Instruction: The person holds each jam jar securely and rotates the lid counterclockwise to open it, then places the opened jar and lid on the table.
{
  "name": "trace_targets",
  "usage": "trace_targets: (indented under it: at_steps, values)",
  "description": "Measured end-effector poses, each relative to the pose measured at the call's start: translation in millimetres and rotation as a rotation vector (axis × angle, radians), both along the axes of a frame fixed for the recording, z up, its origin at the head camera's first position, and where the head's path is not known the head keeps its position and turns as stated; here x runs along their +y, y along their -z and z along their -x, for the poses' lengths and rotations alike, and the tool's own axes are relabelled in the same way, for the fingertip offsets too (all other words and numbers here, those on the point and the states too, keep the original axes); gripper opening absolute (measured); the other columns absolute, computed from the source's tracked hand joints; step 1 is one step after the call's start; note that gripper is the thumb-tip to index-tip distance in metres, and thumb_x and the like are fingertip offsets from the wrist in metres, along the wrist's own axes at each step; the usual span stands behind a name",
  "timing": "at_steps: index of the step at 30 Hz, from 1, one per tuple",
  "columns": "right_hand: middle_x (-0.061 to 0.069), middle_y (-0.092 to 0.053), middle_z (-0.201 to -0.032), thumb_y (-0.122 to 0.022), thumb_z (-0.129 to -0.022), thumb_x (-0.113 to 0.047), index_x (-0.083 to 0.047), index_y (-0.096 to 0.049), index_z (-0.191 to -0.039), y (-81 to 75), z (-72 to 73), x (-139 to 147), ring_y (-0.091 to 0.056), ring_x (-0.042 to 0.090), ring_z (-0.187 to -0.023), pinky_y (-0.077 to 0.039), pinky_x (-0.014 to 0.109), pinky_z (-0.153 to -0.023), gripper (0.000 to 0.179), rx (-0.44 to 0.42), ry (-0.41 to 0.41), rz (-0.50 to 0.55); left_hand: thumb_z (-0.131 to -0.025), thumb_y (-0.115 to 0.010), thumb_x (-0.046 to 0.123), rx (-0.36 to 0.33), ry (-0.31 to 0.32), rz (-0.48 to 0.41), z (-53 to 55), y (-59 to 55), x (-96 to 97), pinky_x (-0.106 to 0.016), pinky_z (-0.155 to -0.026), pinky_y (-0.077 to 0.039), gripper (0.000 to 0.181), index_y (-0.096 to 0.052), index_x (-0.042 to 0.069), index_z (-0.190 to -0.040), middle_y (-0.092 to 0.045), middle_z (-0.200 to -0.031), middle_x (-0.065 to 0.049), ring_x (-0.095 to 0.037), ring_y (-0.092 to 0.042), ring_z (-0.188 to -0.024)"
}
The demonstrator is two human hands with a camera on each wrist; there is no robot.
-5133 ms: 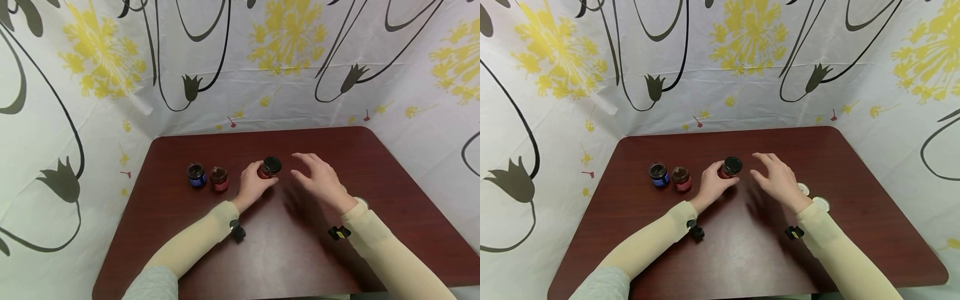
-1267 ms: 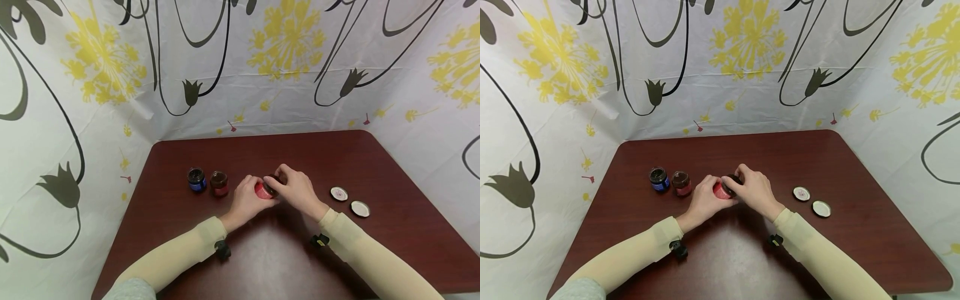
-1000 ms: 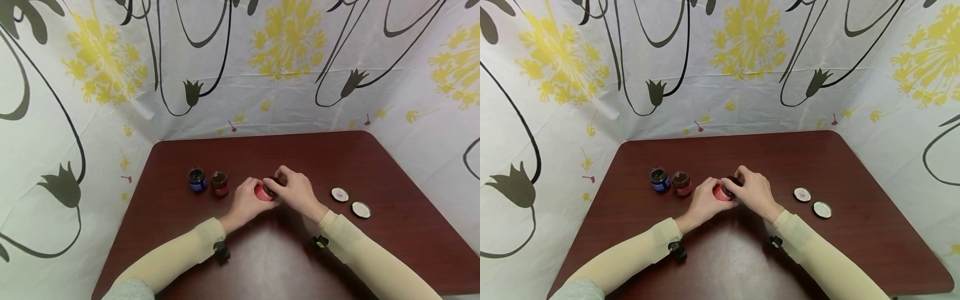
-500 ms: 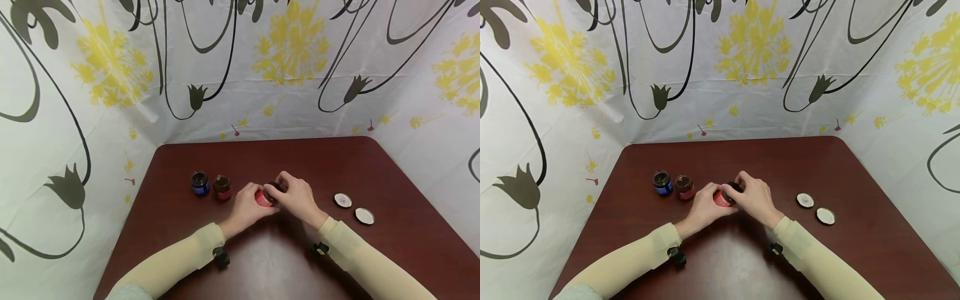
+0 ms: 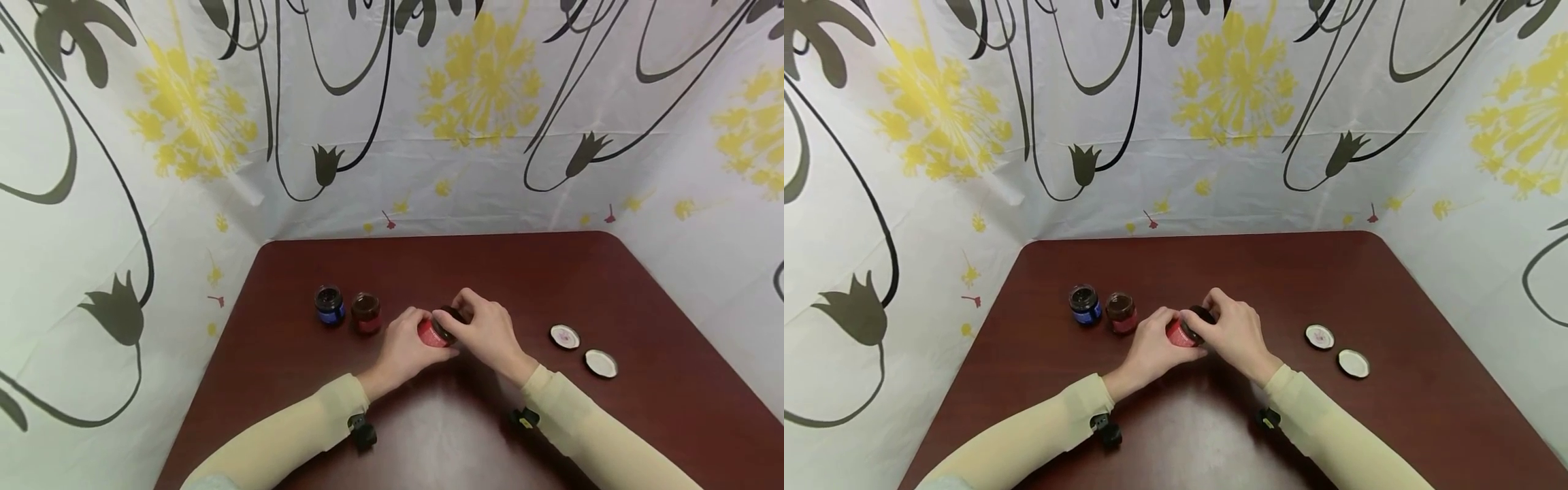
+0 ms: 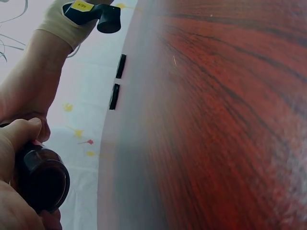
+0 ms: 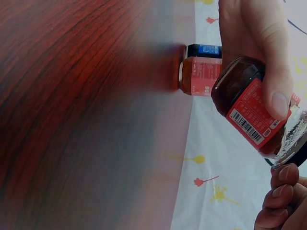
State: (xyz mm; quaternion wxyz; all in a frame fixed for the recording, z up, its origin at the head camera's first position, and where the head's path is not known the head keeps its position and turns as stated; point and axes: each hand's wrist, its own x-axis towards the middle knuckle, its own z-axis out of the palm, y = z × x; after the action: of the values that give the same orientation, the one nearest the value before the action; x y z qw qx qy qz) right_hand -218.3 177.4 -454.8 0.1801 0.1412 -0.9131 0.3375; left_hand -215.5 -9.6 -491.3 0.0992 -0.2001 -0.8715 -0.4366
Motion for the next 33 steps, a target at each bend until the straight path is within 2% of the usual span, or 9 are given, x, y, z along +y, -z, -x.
trace_targets:
  at_steps: [9,14,33]
  values:
    - [-0.011,-0.046,-0.056,-0.069,-0.087,-0.062,-0.027,-0.058,-0.086,1.5,-5.6,0,-0.041,0.01,-0.051,-0.032,0.03,-0.048,0.037,0.018,-0.02,0.033,-0.066,-0.09,0.056,0.0,-0.016,-0.027,-7.4,-1.0,0.7,-0.02,-0.068,-0.051,0.057,-0.063,0.021,-0.101,-0.057,-0.096,0.012,-0.006,-0.057,-0.083]
    - [-0.012,-0.042,-0.054,-0.07,-0.088,-0.06,-0.03,-0.055,-0.084,2.5,-6.3,-1,-0.038,0.009,-0.05,-0.03,0.029,-0.048,0.033,0.04,-0.03,0.05,-0.065,-0.091,0.055,-0.016,-0.033,-0.041,-13.2,-5.9,0.0,-0.021,-0.066,-0.051,0.056,-0.063,0.021,-0.1,-0.057,-0.095,0.012,-0.007,-0.057,-0.082]
    - [-0.013,-0.038,-0.052,-0.075,-0.088,-0.049,-0.03,-0.056,-0.083,-0.7,-9.7,-2,-0.034,0.007,-0.048,-0.029,0.027,-0.045,0.028,0.116,-0.087,0.124,-0.063,-0.093,0.052,0.003,-0.05,-0.055,-21.9,-14.9,0.0,-0.021,-0.065,-0.049,0.056,-0.063,0.02,-0.098,-0.056,-0.093,0.012,-0.007,-0.056,-0.08]
